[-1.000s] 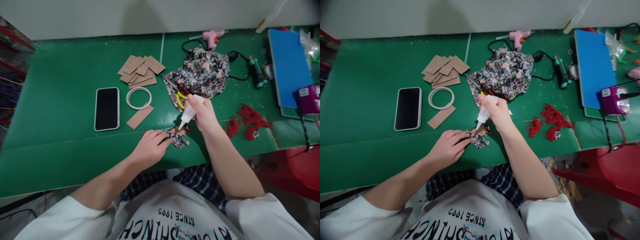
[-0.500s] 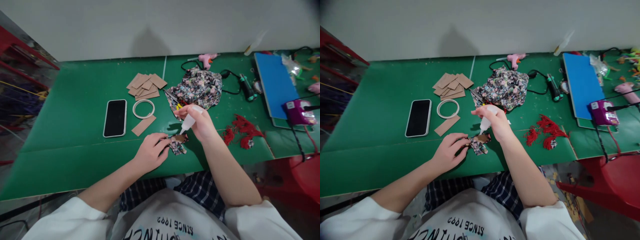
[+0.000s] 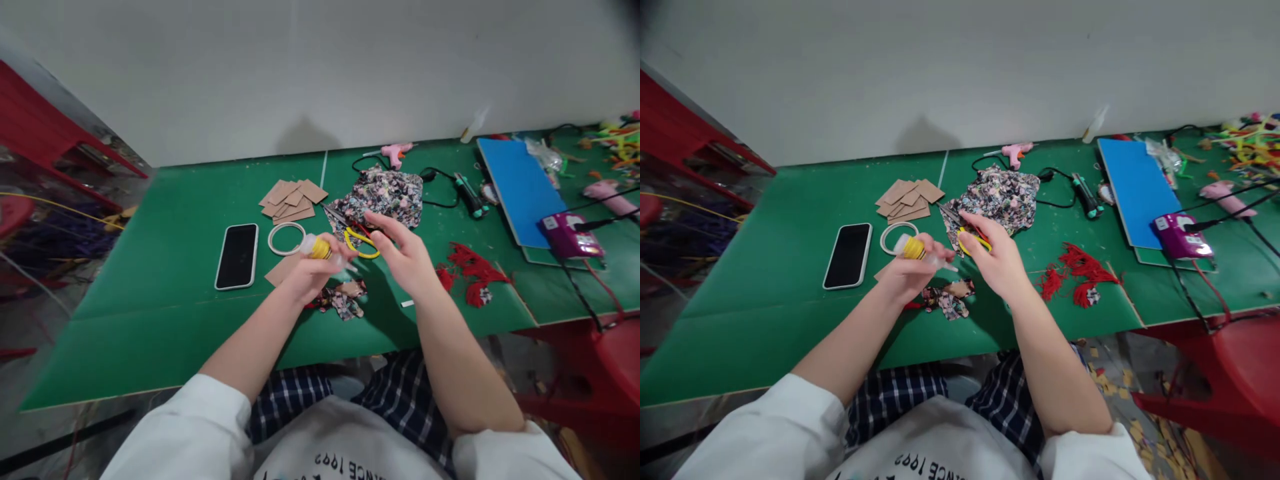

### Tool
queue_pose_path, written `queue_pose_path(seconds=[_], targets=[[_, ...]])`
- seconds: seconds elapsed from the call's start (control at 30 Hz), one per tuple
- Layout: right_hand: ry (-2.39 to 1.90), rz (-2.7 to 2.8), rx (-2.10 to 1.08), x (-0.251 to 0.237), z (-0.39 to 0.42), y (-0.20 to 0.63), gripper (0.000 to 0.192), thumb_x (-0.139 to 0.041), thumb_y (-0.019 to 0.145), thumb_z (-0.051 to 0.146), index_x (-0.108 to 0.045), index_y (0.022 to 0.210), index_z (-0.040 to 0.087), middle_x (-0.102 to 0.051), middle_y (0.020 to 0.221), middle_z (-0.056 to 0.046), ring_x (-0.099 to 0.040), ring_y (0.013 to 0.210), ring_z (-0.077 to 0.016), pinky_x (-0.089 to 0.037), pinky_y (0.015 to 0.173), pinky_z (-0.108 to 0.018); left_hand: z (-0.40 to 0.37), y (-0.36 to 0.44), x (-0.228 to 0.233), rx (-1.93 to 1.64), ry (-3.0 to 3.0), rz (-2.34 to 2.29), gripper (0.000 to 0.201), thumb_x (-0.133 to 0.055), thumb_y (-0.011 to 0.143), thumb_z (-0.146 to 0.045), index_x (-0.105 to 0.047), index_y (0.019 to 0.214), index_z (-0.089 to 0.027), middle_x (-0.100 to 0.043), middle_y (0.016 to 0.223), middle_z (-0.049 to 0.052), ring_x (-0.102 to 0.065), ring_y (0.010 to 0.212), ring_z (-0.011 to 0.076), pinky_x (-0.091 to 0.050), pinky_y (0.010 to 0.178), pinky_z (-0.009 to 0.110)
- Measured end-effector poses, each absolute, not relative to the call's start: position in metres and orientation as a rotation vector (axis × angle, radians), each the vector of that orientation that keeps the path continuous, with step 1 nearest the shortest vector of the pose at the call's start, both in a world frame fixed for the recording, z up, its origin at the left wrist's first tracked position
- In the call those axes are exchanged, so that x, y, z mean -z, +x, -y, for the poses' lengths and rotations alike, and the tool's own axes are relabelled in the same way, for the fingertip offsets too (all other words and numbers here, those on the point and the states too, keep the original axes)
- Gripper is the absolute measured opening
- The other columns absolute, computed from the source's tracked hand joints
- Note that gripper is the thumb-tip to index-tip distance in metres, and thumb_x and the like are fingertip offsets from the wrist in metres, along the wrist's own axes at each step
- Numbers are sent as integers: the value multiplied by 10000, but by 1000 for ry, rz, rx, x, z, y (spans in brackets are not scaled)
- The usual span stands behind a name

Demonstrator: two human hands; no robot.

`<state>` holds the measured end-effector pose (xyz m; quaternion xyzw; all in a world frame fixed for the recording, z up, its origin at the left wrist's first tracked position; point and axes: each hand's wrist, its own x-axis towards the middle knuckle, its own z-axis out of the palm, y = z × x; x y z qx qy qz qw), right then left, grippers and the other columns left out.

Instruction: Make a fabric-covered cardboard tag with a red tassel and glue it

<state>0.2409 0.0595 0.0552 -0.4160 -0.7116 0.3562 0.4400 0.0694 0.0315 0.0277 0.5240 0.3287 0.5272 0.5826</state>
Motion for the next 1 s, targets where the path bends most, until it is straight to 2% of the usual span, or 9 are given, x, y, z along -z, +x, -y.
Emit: queue_pose_path(seconds=[0.1, 0.2, 0.27, 0.4, 0.5, 0.6, 0.8, 0.9, 1.0], targets=[[-1076, 1674, -912, -50, -66, 248, 348, -520, 829, 440, -592, 1125, 270, -615, 1176, -39, -553, 1109, -196, -413, 985, -406, -31, 64, -26, -1251, 1186, -701, 296, -674, 604, -261, -403, 705, -198, -398, 615, -54, -510, 670, 113, -437, 873, 411], [-1061, 1705, -910, -48, -67, 247, 345, -546, 822, 404, -587, 1127, 249, -624, 1153, -50, -572, 1080, -191, -433, 963, -388, -28, 62, -25, -1236, 1272, -778, 345, -613, 684, -404, -489, 966, -248, -331, 609, -62, -425, 608, 101, -417, 881, 412], [-1050, 1741, -906, -47, -67, 245, 349, -550, 823, 387, -577, 1141, 246, -622, 1152, -55, -575, 1078, -191, -442, 951, -382, -28, 61, -24, -1227, 1287, -813, 484, -512, 757, -521, -443, 1167, -274, -343, 622, -56, -409, 589, 104, -420, 841, 384], [-1046, 1762, -930, -47, -65, 242, 333, -534, 831, 390, -575, 1135, 259, -625, 1145, -46, -582, 1068, -192, -455, 935, -387, -30, 61, -24, -1264, 1029, -784, 592, -309, 823, -669, -458, 1220, -256, -363, 602, -68, -294, 428, 54, -449, 717, 317], [-1047, 1766, -948, -46, -66, 240, 329, -522, 837, 394, -580, 1124, 243, -636, 1126, -44, -586, 1060, -185, -456, 934, -380, -33, 60, -24, -1292, 788, -690, 552, -320, 848, -643, -572, 1073, -207, -364, 527, -91, -237, 347, 17, -466, 668, 261], [-1061, 1782, -956, -46, -65, 237, 333, -506, 845, 397, -584, 1123, 231, -644, 1112, -46, -591, 1049, -180, -467, 916, -366, -35, 60, -22, -1296, 706, -651, 565, -394, 829, -631, -624, 980, -138, -436, 454, -71, -357, 347, 33, -475, 617, 230], [-1078, 1863, -915, -43, -62, 231, 316, -491, 849, 416, -616, 1084, 246, -647, 1108, -28, -576, 1060, -190, -444, 933, -376, -36, 64, -18, -1290, 839, -807, 547, -539, 786, -567, -562, 1139, -150, -649, 606, 11, -500, 407, 59, -427, 463, 174], [-1058, 1869, -919, -43, -60, 229, 304, -498, 846, 413, -632, 1054, 236, -653, 1086, -31, -583, 1037, -188, -441, 929, -372, -34, 66, -20, -1295, 931, -877, 486, -646, 747, -454, -558, 1130, -168, -636, 605, -1, -520, 439, 70, -406, 436, 164], [-1016, 1886, -1006, -47, -58, 228, 301, -502, 846, 404, -629, 1062, 238, -650, 1091, -37, -588, 1023, -185, -447, 915, -373, -30, 67, -22, -1295, 1050, -949, 501, -705, 712, -334, -529, 1164, -209, -523, 520, -61, -478, 433, 69, -365, 411, 161]])
